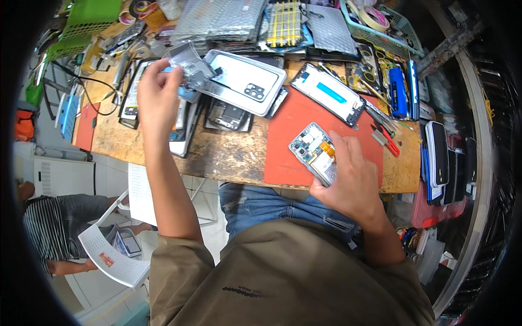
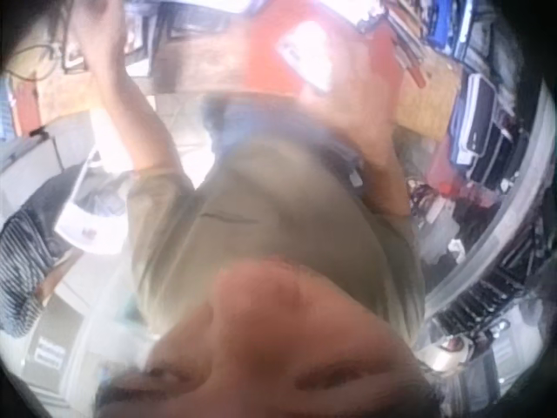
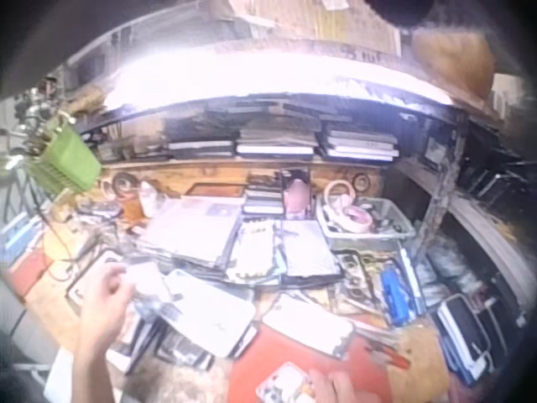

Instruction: The person disassembles a smartphone, removes the back cover and battery, and uses a screwdriver to manipulate internal components. They then reassemble the device and place it on the workbench among other phones and tools.

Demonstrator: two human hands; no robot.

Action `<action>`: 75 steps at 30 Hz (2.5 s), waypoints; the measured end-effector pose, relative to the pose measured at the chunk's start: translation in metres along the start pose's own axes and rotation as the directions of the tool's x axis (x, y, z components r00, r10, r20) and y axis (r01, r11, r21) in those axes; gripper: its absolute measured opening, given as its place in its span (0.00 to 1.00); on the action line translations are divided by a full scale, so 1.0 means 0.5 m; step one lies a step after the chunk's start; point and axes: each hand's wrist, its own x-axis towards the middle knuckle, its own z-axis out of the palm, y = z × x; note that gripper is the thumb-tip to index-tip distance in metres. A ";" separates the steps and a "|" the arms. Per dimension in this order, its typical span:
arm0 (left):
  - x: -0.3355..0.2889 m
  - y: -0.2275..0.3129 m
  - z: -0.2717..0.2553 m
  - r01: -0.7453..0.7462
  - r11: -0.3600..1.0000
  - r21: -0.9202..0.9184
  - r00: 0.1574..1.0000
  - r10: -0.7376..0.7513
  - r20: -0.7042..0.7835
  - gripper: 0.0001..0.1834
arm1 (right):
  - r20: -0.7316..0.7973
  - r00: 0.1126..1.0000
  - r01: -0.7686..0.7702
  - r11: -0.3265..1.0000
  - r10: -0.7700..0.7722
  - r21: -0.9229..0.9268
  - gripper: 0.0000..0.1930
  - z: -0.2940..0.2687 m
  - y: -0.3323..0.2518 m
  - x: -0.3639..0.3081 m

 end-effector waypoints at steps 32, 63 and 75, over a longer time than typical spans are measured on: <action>-0.155 0.150 0.191 -0.770 0.633 -0.084 0.174 0.334 0.926 0.09 | -0.571 0.821 0.194 0.925 0.030 0.327 0.10 0.028 0.196 0.023; -0.140 0.187 0.212 -0.822 0.569 0.028 0.282 0.363 0.888 0.07 | -0.517 0.856 0.240 0.877 0.011 0.417 0.10 0.018 0.192 0.010; -0.111 0.211 0.250 -0.832 0.543 -0.114 0.049 0.277 0.960 0.06 | -0.536 0.844 0.244 0.874 0.022 0.420 0.10 0.027 0.193 0.012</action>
